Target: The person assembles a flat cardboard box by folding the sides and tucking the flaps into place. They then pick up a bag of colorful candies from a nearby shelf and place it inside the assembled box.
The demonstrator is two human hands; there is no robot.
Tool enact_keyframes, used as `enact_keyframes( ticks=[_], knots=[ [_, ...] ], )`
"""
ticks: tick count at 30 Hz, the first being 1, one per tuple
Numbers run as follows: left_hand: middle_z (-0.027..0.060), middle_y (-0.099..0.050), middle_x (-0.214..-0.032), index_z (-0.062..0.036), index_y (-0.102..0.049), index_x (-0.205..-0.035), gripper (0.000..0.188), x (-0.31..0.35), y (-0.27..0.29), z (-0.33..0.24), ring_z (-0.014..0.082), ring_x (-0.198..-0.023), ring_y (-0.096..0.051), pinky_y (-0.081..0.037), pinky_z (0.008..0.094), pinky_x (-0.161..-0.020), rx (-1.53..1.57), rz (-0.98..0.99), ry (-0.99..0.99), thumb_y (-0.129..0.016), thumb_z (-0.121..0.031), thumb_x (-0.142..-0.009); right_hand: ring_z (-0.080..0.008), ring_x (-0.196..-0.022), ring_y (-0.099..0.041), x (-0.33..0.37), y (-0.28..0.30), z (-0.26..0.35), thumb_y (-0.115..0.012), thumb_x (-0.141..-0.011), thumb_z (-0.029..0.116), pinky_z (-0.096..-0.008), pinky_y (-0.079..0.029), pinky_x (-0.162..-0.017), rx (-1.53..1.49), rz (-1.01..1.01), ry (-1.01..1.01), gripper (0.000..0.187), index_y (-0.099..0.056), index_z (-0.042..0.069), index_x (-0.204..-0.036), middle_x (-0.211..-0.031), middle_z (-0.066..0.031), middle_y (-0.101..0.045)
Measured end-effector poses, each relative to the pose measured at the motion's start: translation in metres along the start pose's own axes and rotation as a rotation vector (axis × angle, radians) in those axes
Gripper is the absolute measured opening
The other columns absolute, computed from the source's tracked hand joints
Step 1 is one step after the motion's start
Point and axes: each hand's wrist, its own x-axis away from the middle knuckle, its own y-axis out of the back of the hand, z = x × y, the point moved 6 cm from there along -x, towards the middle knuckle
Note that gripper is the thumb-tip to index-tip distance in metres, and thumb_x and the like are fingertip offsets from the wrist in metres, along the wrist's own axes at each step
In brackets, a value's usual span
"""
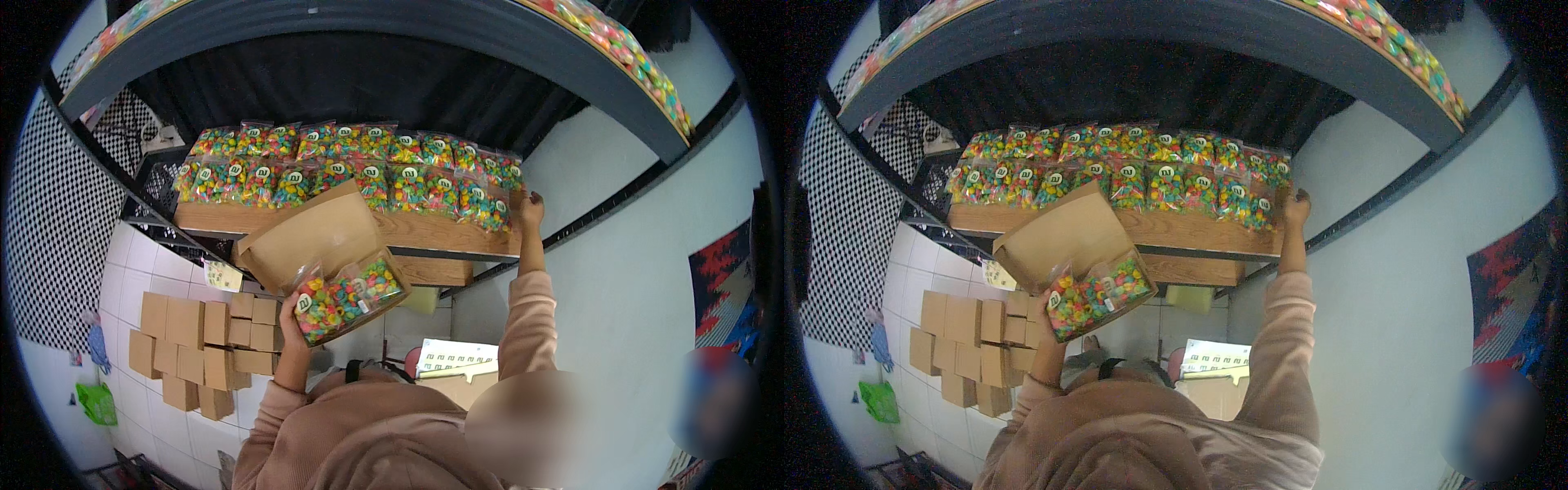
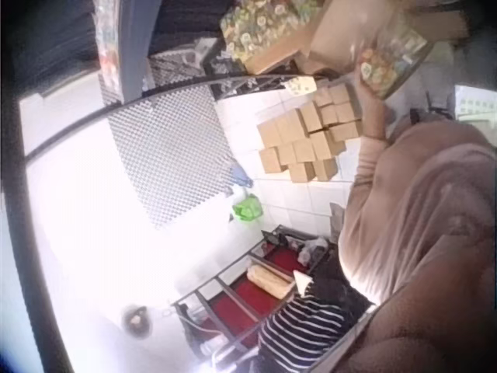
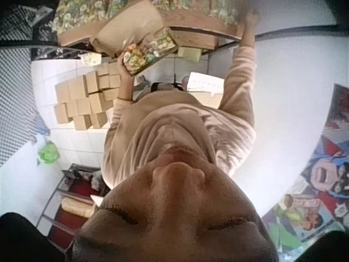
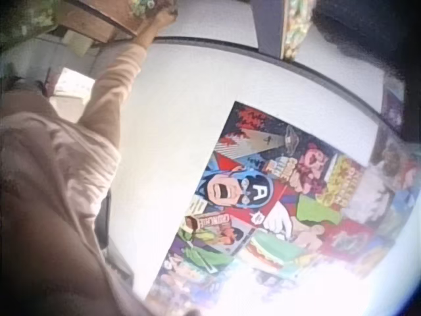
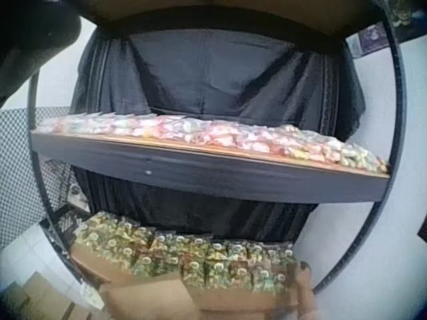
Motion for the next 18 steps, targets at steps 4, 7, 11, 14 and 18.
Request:
enact_keyframes(
  ticks=[4,7,11,14,18],
  knots=[
    [0.0132,-0.057,-0.11,0.0006,-0.049,-0.117,0.046,0.014,-0.006,-0.003,0.0246,-0.1,-0.055,-0.042,0.0364,-0.09,0.01,-0.005,-0.046,-0.049,-0.03,-0.082,-0.0346,-0.096,-0.058,-0.039,-0.022,-0.019,-0.066,-0.068,0.047,-0.0386,-0.045,-0.083,0.269,0.101,-0.224,0.065,-0.057,-0.006,-0.105,-0.1,-0.0253,-0.059],
    [0.0139,-0.056,-0.111,0.001,-0.049,-0.117,0.047,0.032,-0.01,-0.011,0.0257,-0.1,-0.054,-0.042,0.0366,-0.09,-0.08,-0.098,-0.125,-0.049,-0.029,-0.081,-0.0329,-0.096,-0.059,-0.029,-0.04,0.003,-0.065,-0.066,0.052,-0.0381,-0.047,-0.08,0.381,0.181,-0.22,0.069,-0.059,-0.008,-0.1,-0.1,-0.0255,-0.06],
    [0.0132,-0.056,-0.109,-0.0004,-0.049,-0.116,0.046,0.054,0.012,-0.017,0.0253,-0.097,-0.055,-0.043,0.0363,-0.087,-0.135,-0.156,-0.151,-0.049,-0.031,-0.081,-0.0288,-0.085,-0.062,0.002,-0.053,0.039,-0.068,-0.067,0.042,-0.0368,-0.049,-0.071,0.131,0.298,-0.247,0.052,-0.063,-0.006,-0.087,-0.091,-0.0212,-0.063],
    [0.013,-0.061,-0.099,0.0002,-0.054,-0.107,0.042,0.049,0.011,-0.018,0.0243,-0.087,-0.059,-0.048,0.0337,-0.081,-0.123,-0.204,-0.133,-0.056,-0.028,-0.076,-0.02,-0.068,-0.06,-0.034,-0.054,-0.017,-0.071,-0.069,0.03,-0.0319,-0.049,-0.061,-0.274,0.308,-0.295,0.029,-0.062,0.003,-0.07,-0.077,-0.0134,-0.063],
    [0.014,-0.06,-0.1,0.0014,-0.053,-0.108,0.043,0.046,0.004,-0.016,0.025,-0.088,-0.059,-0.048,0.0353,-0.08,-0.051,-0.128,-0.077,-0.056,-0.028,-0.077,-0.0153,-0.06,-0.057,-0.052,-0.025,-0.028,-0.074,-0.07,0.015,-0.03,-0.047,-0.054,-0.228,-0.135,0.037,0.023,-0.053,0.005,-0.068,-0.067,-0.0069,-0.058]
  ],
)
